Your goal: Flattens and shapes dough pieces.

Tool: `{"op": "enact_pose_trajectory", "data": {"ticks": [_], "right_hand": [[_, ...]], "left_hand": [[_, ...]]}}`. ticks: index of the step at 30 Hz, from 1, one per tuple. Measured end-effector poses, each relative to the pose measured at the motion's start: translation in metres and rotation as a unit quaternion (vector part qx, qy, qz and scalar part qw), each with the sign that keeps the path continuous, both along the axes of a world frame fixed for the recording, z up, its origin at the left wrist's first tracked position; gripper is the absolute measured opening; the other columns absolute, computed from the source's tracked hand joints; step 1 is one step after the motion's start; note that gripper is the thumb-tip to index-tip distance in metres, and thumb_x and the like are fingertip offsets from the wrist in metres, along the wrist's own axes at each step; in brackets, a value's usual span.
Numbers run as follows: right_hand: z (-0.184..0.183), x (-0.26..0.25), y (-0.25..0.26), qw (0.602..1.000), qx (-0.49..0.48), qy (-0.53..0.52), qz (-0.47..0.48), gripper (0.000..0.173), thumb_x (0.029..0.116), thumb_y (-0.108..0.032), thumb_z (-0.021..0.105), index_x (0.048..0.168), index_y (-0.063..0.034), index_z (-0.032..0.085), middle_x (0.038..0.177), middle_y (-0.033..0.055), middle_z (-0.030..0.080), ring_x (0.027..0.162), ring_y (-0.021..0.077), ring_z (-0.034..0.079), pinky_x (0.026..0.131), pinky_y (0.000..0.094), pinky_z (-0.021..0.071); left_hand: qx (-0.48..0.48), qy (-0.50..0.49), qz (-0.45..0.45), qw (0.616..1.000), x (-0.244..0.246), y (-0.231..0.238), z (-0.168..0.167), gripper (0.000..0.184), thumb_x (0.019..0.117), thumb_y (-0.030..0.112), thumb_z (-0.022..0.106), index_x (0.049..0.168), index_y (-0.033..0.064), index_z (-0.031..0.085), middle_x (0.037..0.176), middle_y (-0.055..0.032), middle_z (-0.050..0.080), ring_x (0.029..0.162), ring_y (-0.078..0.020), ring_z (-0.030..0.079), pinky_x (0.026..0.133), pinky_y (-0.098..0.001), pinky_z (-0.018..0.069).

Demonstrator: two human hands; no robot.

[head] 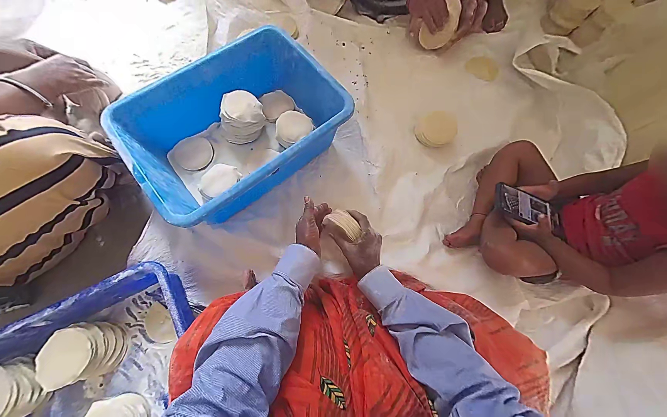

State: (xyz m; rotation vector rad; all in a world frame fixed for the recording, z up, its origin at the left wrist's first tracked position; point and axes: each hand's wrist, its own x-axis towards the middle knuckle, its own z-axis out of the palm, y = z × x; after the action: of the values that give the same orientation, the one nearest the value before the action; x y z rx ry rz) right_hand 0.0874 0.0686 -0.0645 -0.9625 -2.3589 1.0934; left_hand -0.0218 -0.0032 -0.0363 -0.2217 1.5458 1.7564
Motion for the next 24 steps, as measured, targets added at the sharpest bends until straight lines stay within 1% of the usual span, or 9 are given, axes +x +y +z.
{"op": "enact_pose_trajectory", "data": {"ticks": [2,5,6,8,12,15,19,22,24], "right_hand": [[-0.0021,-0.0035,0.0029,0.999,-0.021,-0.044,0.002,0.049,0.0844,-0.025,0.084,0.125,-0.0032,0.069,0.108,0.0211,0.074,0.100,0.0399,0.071,0.089,0.0631,0.0534],[-0.0005,-0.0024,-0.0003,1.000,-0.006,0.011,-0.012,0.046,0.0823,-0.024,0.085,0.120,-0.0020,0.070,0.101,0.0183,0.075,0.092,0.0351,0.073,0.082,0.0584,0.0564],[0.0022,-0.0016,-0.0017,1.000,-0.005,0.004,-0.012,0.050,0.0820,-0.026,0.085,0.123,-0.0029,0.068,0.102,0.0179,0.075,0.092,0.0347,0.073,0.081,0.0581,0.0567],[0.0065,-0.0030,-0.0002,0.998,-0.028,-0.056,0.010,0.054,0.0845,-0.028,0.084,0.129,-0.0031,0.067,0.108,0.0210,0.074,0.099,0.0397,0.071,0.088,0.0626,0.0532],[0.0014,-0.0022,-0.0015,1.000,-0.002,0.012,0.004,0.043,0.0819,-0.023,0.085,0.118,-0.0041,0.071,0.100,0.0173,0.075,0.091,0.0348,0.073,0.080,0.0590,0.0560],[0.0032,-0.0030,-0.0001,0.999,-0.025,-0.036,0.021,0.051,0.0840,-0.025,0.084,0.128,-0.0046,0.067,0.107,0.0204,0.074,0.098,0.0389,0.072,0.086,0.0621,0.0543],[0.0001,-0.0027,-0.0002,1.000,-0.003,0.009,0.013,0.040,0.0827,-0.020,0.084,0.117,-0.0033,0.072,0.102,0.0172,0.075,0.093,0.0338,0.073,0.082,0.0575,0.0563],[0.0016,-0.0052,-0.0012,0.998,-0.016,-0.042,0.033,0.046,0.0851,-0.023,0.083,0.125,-0.0040,0.070,0.111,0.0188,0.074,0.102,0.0371,0.071,0.090,0.0606,0.0539],[0.0026,-0.0087,0.0043,0.997,-0.030,-0.064,0.021,0.042,0.0872,-0.022,0.081,0.123,-0.0041,0.070,0.107,0.0208,0.074,0.100,0.0402,0.071,0.089,0.0629,0.0531]], "left_hand": [[-0.003,0.007,-0.010,1.000,0.0024,0.0022,0.0009,0.079,0.1102,0.054,0.013,0.136,-0.0080,0.055,0.137,-0.0215,0.061,0.129,-0.0268,0.056,0.110,-0.0430,0.0413],[-0.013,0.010,-0.005,1.000,0.0012,-0.0010,0.0025,0.077,0.1100,0.054,0.014,0.138,-0.0055,0.054,0.142,-0.0197,0.058,0.135,-0.0261,0.051,0.113,-0.0449,0.0365],[-0.013,0.009,-0.006,1.000,0.0016,-0.0015,0.0017,0.079,0.1095,0.056,0.013,0.138,-0.0056,0.055,0.141,-0.0199,0.058,0.133,-0.0262,0.052,0.111,-0.0447,0.0377],[-0.009,0.006,-0.011,1.000,0.0036,0.0012,0.0012,0.081,0.1094,0.056,0.012,0.135,-0.0068,0.056,0.136,-0.0215,0.061,0.128,-0.0268,0.056,0.108,-0.0433,0.0416],[-0.020,0.020,-0.002,1.000,0.0011,-0.0009,0.0041,0.077,0.1098,0.055,0.015,0.138,-0.0049,0.055,0.145,-0.0186,0.056,0.139,-0.0259,0.047,0.114,-0.0460,0.0331],[-0.014,0.023,-0.012,1.000,0.0039,0.0004,0.0014,0.080,0.1097,0.055,0.013,0.132,-0.0076,0.058,0.135,-0.0216,0.061,0.127,-0.0266,0.055,0.109,-0.0431,0.0408],[-0.005,0.013,-0.012,1.000,0.0035,-0.0005,0.0038,0.080,0.1096,0.055,0.013,0.134,-0.0077,0.057,0.135,-0.0215,0.062,0.128,-0.0257,0.056,0.109,-0.0417,0.0403],[-0.004,0.009,-0.024,1.000,0.0062,0.0017,0.0036,0.083,0.1089,0.057,0.011,0.132,-0.0079,0.057,0.134,-0.0221,0.061,0.125,-0.0269,0.056,0.108,-0.0432,0.0416],[-0.026,0.037,-0.002,0.999,0.0046,0.0019,0.0067,0.078,0.1099,0.054,0.015,0.135,-0.0071,0.056,0.138,-0.0220,0.059,0.129,-0.0272,0.054,0.110,-0.0436,0.0395]]}}
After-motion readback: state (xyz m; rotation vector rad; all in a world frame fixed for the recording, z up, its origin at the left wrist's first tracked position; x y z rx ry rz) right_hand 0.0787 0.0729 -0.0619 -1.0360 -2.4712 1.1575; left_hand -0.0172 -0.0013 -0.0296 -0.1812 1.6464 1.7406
